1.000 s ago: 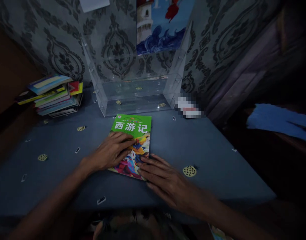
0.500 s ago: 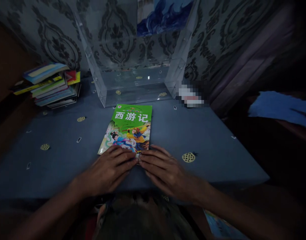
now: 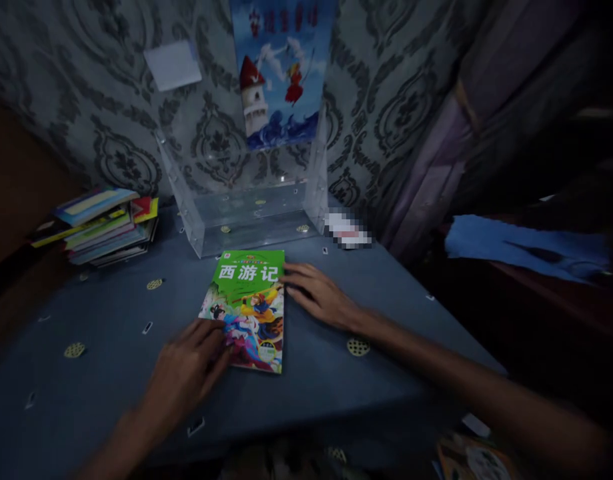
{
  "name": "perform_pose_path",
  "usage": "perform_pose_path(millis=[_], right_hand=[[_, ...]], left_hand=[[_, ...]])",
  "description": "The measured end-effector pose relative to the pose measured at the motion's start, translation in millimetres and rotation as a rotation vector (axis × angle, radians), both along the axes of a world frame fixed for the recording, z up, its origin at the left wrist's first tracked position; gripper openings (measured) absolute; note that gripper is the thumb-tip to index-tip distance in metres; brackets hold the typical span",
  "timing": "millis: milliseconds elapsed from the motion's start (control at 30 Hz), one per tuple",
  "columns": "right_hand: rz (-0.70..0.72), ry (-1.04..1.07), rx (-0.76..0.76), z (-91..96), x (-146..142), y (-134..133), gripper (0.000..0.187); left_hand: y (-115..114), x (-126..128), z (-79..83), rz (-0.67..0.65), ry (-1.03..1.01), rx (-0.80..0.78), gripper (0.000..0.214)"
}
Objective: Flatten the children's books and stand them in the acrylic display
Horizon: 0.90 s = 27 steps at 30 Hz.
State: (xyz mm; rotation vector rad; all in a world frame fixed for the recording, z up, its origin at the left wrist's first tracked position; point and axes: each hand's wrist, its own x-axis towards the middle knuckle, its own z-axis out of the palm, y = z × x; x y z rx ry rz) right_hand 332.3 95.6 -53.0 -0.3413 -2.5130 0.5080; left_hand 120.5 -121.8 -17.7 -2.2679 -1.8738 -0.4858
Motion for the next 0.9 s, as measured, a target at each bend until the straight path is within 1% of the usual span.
perform_pose_path(millis=[67,133,200,267,333,400,467,500,533,567,633,700,800,900], right_hand=[[-0.062,-0.002,-0.077,-5.2,-14.4,25.7,0.037],[-0.082,-0.001,-0.136,-9.8,-26.3,40.8,0.039],[-0.082,0.012,-0.167,-12.6,-33.3,46.1,0.038],[-0.095,0.053,-0.2,-12.6,-34.5,45.6,0.035],[-0.116,0.12,-0.292,-9.8,-30.9,44.1,0.032],[-0.131,0.18,-0.487,-6.3,-25.0,43.6,0.032],[-0.129,0.211,-0.72,-3.5,-19.6,43.5,0.034],[-0.129,0.226,-0.81,-2.7,-17.7,43.2,0.035],[-0.132,0.246,-0.867,-2.0,-16.4,42.6,0.035],[-0.137,0.268,-0.89,-1.5,-15.6,41.9,0.033],[-0.151,0.313,-0.885,-0.2,-14.9,40.4,0.029],[-0.167,0.335,-0.883,1.3,-14.5,40.0,0.028],[-0.187,0.343,-0.927,3.4,-13.8,42.0,0.028],[-0.181,0.346,-0.963,4.7,-13.4,44.0,0.026]], left_hand=[[21.0,16.8,-4.7,0.086,0.022,-0.021,0.023],[43.2,35.3,-9.2,0.145,0.04,-0.036,0.036],[61.7,50.4,-10.6,0.19,0.061,-0.073,0.053],[72.2,57.2,-7.2,0.222,0.088,-0.161,0.061],[73.3,53.9,0.8,0.21,0.111,-0.275,0.059],[68.2,44.3,10.8,0.159,0.12,-0.375,0.059],[62.9,36.1,18.9,0.126,0.126,-0.42,0.058],[61.9,34.9,21.2,0.123,0.133,-0.421,0.054],[62.5,36.2,22.1,0.132,0.145,-0.406,0.05],[64.6,40.0,21.5,0.145,0.159,-0.382,0.045],[72.6,52.5,17.4,0.186,0.193,-0.325,0.036],[82.0,66.3,12.6,0.236,0.233,-0.29,0.032],[91.2,78.5,10.7,0.276,0.289,-0.3,0.032],[92.9,79.9,14.8,0.253,0.315,-0.322,0.029]])
